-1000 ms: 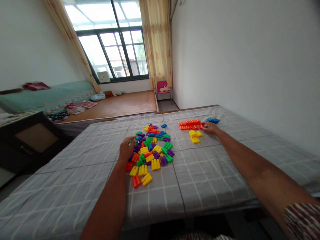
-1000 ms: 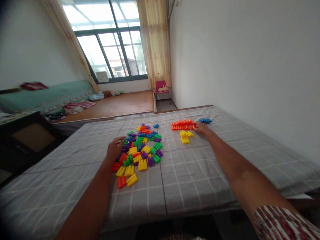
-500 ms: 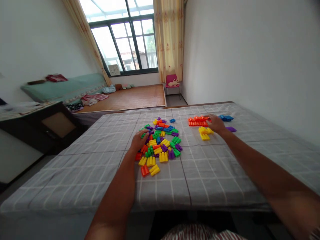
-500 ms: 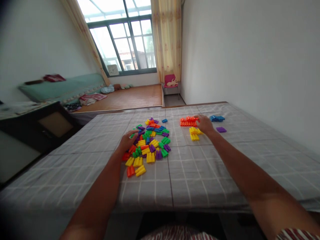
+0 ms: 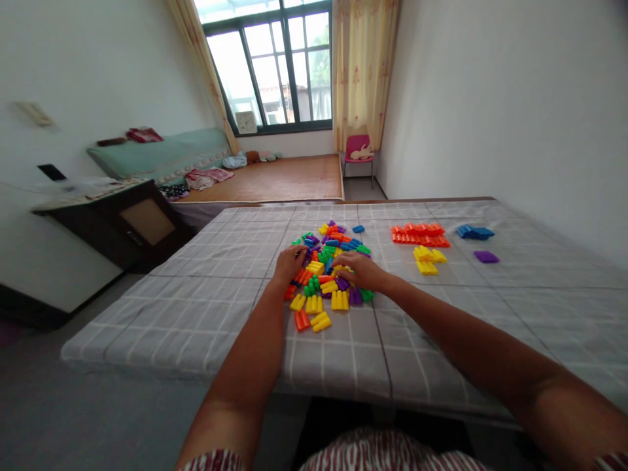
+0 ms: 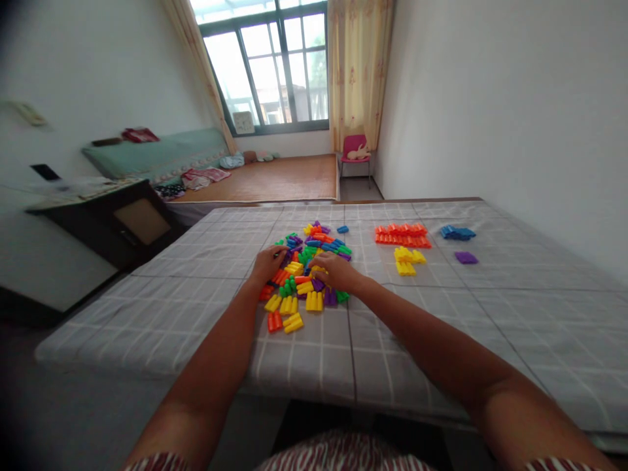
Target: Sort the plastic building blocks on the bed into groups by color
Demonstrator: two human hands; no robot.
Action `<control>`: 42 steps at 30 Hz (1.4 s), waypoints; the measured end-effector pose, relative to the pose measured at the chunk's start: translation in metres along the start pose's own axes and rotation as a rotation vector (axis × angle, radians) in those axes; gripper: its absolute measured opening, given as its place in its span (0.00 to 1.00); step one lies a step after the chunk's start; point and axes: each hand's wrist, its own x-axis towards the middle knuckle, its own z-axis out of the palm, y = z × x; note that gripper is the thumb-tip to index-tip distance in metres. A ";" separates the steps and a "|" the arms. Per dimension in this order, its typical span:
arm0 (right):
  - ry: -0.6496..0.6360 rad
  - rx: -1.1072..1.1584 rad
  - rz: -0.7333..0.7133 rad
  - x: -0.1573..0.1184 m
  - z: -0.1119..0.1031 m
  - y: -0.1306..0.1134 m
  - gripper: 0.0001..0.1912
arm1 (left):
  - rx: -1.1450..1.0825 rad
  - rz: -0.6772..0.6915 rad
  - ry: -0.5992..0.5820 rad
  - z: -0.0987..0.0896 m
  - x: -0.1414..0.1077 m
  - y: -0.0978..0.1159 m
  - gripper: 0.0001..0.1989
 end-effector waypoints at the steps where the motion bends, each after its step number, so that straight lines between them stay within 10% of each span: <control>1: 0.006 -0.017 -0.026 0.004 0.002 -0.006 0.11 | 0.001 -0.009 0.013 0.001 0.000 0.000 0.13; 12: -0.151 -0.307 0.043 0.055 0.035 -0.064 0.19 | -0.143 -0.082 0.083 -0.002 0.002 0.008 0.14; 23: -0.107 -0.266 0.200 0.047 0.016 -0.040 0.11 | -0.437 -0.271 0.217 -0.016 0.003 -0.005 0.16; 32: -0.146 -0.180 -0.255 0.053 0.049 -0.084 0.10 | -0.591 -0.366 0.256 -0.020 0.003 -0.006 0.18; 42: -0.273 -0.351 -0.203 0.067 0.060 -0.102 0.11 | -0.587 -0.394 0.236 -0.019 0.002 -0.012 0.19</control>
